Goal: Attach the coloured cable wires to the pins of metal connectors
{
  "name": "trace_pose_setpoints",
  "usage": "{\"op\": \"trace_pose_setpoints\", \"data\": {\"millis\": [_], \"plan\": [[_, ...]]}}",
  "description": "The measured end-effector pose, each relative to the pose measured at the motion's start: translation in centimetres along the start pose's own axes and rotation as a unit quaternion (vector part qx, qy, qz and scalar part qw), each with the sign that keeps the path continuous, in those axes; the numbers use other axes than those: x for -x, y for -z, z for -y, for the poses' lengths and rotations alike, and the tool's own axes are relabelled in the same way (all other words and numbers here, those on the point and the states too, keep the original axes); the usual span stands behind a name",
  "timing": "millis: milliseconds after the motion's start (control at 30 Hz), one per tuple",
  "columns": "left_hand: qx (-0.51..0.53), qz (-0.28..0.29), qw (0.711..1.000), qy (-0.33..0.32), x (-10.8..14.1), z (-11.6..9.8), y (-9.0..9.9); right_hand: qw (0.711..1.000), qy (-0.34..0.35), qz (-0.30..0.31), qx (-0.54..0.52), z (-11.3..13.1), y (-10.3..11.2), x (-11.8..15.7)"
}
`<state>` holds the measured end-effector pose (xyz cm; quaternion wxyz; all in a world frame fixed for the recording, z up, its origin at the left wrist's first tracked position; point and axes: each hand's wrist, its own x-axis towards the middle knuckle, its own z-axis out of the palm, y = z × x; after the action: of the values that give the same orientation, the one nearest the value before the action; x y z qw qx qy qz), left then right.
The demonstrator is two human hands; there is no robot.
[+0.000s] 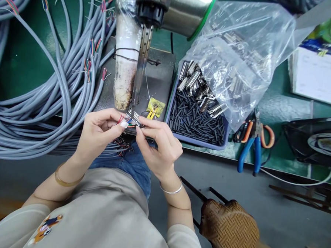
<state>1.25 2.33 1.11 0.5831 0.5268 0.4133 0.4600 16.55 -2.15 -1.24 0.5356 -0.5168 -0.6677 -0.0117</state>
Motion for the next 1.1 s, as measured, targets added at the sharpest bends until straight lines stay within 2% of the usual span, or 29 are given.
{"op": "trace_pose_setpoints", "data": {"millis": [100, 233, 333, 400, 533, 600, 700, 833, 900, 967, 1100], "plan": [[-0.002, -0.001, 1.000, 0.015, 0.0, 0.1, 0.2, 1.000, 0.024, 0.006, 0.018, -0.1, 0.0, 0.2], [0.019, 0.013, 0.997, 0.069, 0.0, 0.5, 0.5, 0.995, 0.079, 0.039, 0.052, -0.3, 0.2, 0.5], [0.047, 0.020, 0.994, 0.093, 0.2, 0.7, 0.4, 0.998, 0.052, 0.036, 0.020, -0.4, 0.6, 0.7], [0.064, 0.027, 0.993, 0.099, 0.4, 0.6, 0.3, 1.000, 0.015, 0.003, -0.025, -0.5, 1.0, 0.8], [0.093, 0.047, 0.984, 0.146, 0.8, 0.4, 0.4, 0.982, 0.022, -0.172, -0.069, -0.3, 1.9, 0.6], [0.117, 0.062, 0.976, 0.172, 1.0, 0.3, 0.6, 0.978, 0.014, -0.199, -0.059, 0.1, 2.3, 0.7], [0.151, 0.073, 0.967, 0.194, 1.2, 0.2, 0.9, 0.993, -0.032, -0.106, -0.036, 0.9, 2.6, 1.3], [0.162, 0.080, 0.965, 0.192, 1.5, 0.3, 1.0, 0.999, -0.040, 0.019, -0.022, 1.6, 2.2, 1.9], [0.164, 0.079, 0.966, 0.183, 1.6, 0.4, 0.9, 0.997, -0.055, 0.042, -0.038, 1.5, 1.8, 1.9], [0.164, 0.068, 0.969, 0.172, 1.7, 0.5, 0.9, 0.996, -0.062, 0.040, -0.044, 1.4, 1.4, 1.7], [0.158, 0.033, 0.976, 0.149, 1.9, 0.9, 0.8, 0.999, -0.026, 0.028, -0.021, 1.3, 1.0, 1.5]]}}
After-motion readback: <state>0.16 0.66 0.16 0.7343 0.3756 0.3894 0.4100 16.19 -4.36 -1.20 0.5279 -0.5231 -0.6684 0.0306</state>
